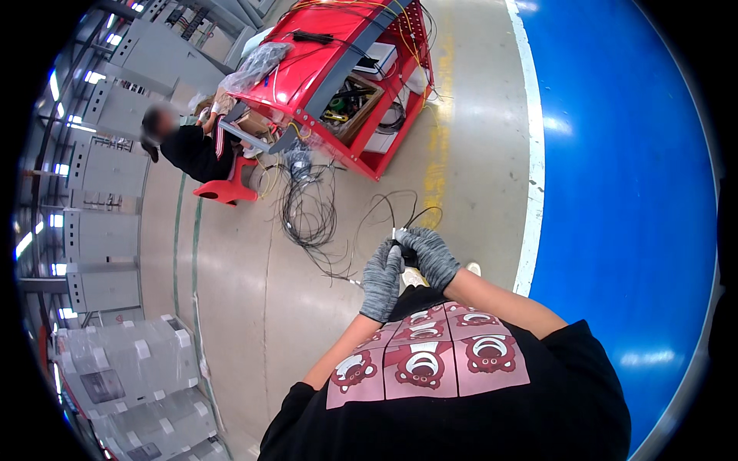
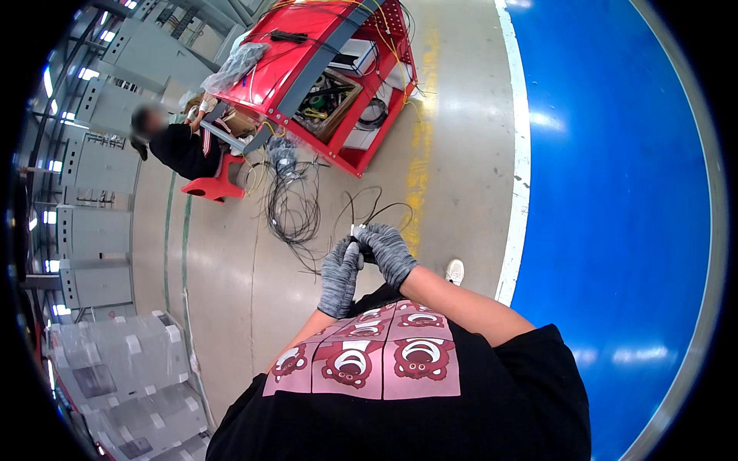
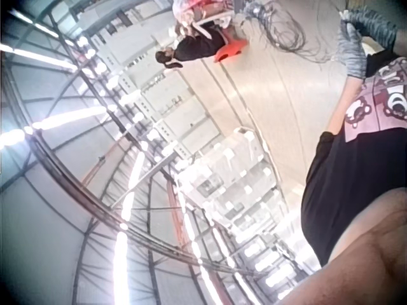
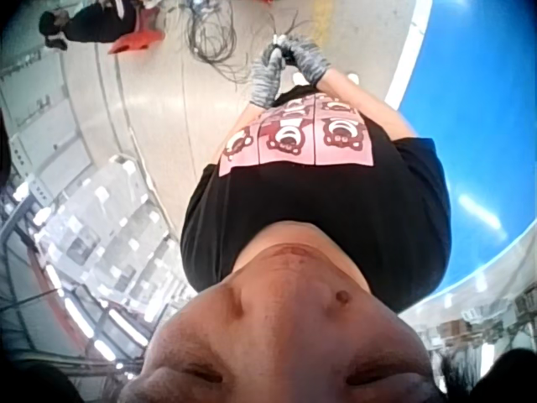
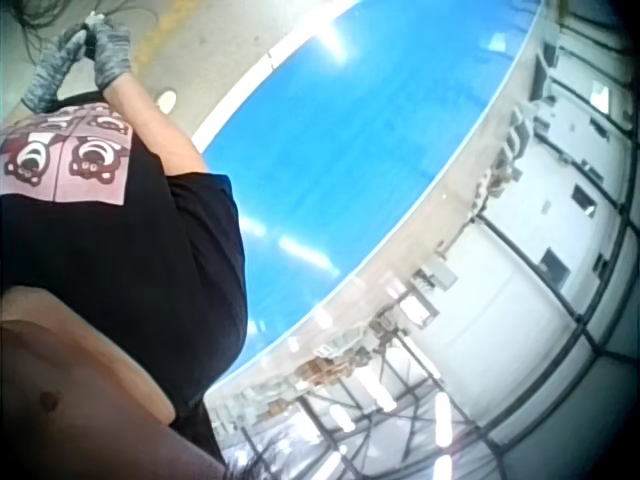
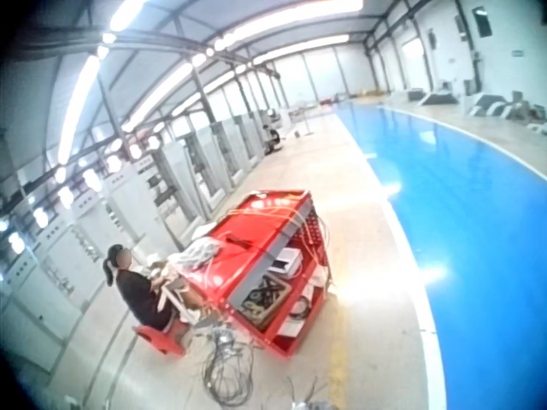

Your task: The person gathers and untangles a bundle of black wires on the floor, then walks to an open electrical cabinet and places the wires inside. The person returns to the floor to continue sorting and handling additional wires.

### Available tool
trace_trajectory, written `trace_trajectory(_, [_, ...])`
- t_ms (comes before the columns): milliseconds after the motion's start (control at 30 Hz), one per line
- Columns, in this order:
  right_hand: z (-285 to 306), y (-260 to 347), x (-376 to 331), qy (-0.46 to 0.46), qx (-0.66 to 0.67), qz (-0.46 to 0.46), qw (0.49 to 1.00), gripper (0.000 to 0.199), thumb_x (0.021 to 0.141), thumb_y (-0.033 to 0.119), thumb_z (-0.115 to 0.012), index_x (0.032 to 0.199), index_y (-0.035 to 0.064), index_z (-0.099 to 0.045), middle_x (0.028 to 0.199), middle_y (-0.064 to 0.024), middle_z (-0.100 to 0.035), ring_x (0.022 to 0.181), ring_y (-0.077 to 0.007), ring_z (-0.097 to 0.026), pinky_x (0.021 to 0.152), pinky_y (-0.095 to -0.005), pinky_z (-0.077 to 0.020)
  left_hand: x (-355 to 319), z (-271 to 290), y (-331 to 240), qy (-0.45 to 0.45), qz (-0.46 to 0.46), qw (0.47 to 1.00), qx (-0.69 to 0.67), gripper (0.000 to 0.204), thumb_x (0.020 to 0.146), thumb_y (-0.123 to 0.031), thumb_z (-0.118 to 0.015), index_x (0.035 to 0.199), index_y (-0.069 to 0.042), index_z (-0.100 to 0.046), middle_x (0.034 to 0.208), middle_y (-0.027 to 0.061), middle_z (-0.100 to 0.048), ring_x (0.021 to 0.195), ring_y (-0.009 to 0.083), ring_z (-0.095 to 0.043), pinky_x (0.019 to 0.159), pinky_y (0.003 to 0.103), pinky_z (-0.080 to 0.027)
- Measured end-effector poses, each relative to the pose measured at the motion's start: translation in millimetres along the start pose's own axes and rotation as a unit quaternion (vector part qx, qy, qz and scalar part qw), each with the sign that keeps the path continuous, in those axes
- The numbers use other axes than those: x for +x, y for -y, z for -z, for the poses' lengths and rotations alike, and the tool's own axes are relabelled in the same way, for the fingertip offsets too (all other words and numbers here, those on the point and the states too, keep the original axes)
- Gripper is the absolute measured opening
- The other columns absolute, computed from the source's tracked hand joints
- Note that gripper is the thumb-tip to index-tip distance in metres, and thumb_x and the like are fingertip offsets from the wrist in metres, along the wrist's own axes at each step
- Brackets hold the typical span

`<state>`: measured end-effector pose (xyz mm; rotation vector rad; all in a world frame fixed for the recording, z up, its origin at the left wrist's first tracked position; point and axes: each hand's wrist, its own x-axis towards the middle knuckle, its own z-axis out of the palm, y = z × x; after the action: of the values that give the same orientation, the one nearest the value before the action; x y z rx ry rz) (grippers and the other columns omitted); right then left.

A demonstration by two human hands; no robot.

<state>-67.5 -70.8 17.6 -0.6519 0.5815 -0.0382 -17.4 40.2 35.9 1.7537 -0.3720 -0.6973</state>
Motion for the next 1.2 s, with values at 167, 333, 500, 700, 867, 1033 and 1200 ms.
trace_trajectory(167, [6.4, -5.5, 9.8, -0.01, 0.029, 0.001, 1.0, 0.016, 0.083, 0.022, -0.062, 0.083, 0.006, -0.061, 0.073, -0.0035, -0.059, 0.062, -0.0131, -0.057, 0.061, -0.025, -0.0496, 0.0, 1.9, -4.0, 0.012, 0.031, 0.999, -0.015, 0.023, 0.094, -0.023, -0.046, 0.098, -0.003, -0.058, 0.066, -0.0036, -0.049, 0.057, 0.0038, -0.039, 0.051, 0.02, -0.031])
trace_trajectory(333, [11.5, 4.2, 7.1, -0.022, -0.039, 0.002, 0.999, 0.016, 0.081, 0.02, -0.064, 0.083, 0.0045, -0.059, 0.075, -0.0052, -0.06, 0.067, -0.0153, -0.059, 0.064, -0.0282, -0.0527, -1.7, 1.2, 11.3, -0.001, 0.003, 1.0, 0.007, 0.023, 0.094, -0.023, -0.047, 0.097, -0.003, -0.058, 0.067, -0.0029, -0.049, 0.059, 0.0034, -0.04, 0.051, 0.021, -0.034])
trace_trajectory(500, [42.4, 10.7, 17.9, 0.102, -0.091, -0.024, 0.99, 0.018, 0.082, 0.018, -0.062, 0.089, 0.0014, -0.06, 0.078, -0.0069, -0.062, 0.071, -0.0156, -0.061, 0.069, -0.0299, -0.0536, -4.7, 2.8, 3.9, 0.042, -0.026, 0.996, 0.08, 0.021, 0.093, -0.022, -0.048, 0.096, -0.004, -0.058, 0.067, -0.0033, -0.048, 0.059, 0.0027, -0.041, 0.051, 0.021, -0.035])
trace_trajectory(700, [52.3, 11.2, 9.6, 0.15, -0.007, -0.036, 0.988, 0.028, 0.086, 0.028, -0.059, 0.092, 0.0003, -0.061, 0.085, -0.0094, -0.063, 0.075, -0.0171, -0.062, 0.073, -0.0299, -0.0526, -9.7, 2.4, -5.8, 0.092, 0.064, 0.991, -0.067, 0.022, 0.093, -0.024, -0.048, 0.093, -0.006, -0.061, 0.06, -0.0052, -0.042, 0.051, 0.0027, -0.034, 0.046, 0.02, -0.027])
trace_trajectory(867, [56.6, -1.2, 13.6, 0.151, 0.047, -0.029, 0.987, 0.032, 0.089, 0.031, -0.054, 0.091, -0.0004, -0.061, 0.084, -0.0114, -0.064, 0.075, -0.0196, -0.063, 0.072, -0.0312, -0.0532, -19.3, 5.8, -29.8, 0.123, 0.096, 0.985, -0.072, 0.027, 0.094, -0.027, -0.046, 0.094, -0.005, -0.061, 0.056, -0.006, -0.038, 0.048, 0.0031, -0.031, 0.044, 0.02, -0.023])
trace_trajectory(1033, [48.4, 6.6, 3.1, 0.084, 0.044, -0.042, 0.995, 0.034, 0.089, 0.034, -0.054, 0.091, 0.0009, -0.062, 0.081, -0.0111, -0.064, 0.071, -0.0197, -0.064, 0.068, -0.031, -0.0541, -24.1, 11.2, -24.9, 0.102, 0.097, 0.988, -0.058, 0.026, 0.094, -0.026, -0.045, 0.093, -0.006, -0.061, 0.056, -0.0055, -0.039, 0.047, 0.0031, -0.03, 0.044, 0.02, -0.023])
trace_trajectory(1200, [34.6, 3.4, -2.4, 0.067, 0.056, -0.011, 0.996, 0.033, 0.088, 0.039, -0.055, 0.086, 0.0061, -0.061, 0.076, -0.005, -0.062, 0.069, -0.0144, -0.062, 0.068, -0.0277, -0.0528, -31.7, 9.2, -20.0, 0.075, 0.063, 0.994, -0.045, 0.027, 0.095, -0.027, -0.042, 0.096, -0.007, -0.06, 0.058, -0.0056, -0.042, 0.048, 0.0033, -0.031, 0.044, 0.019, -0.023])
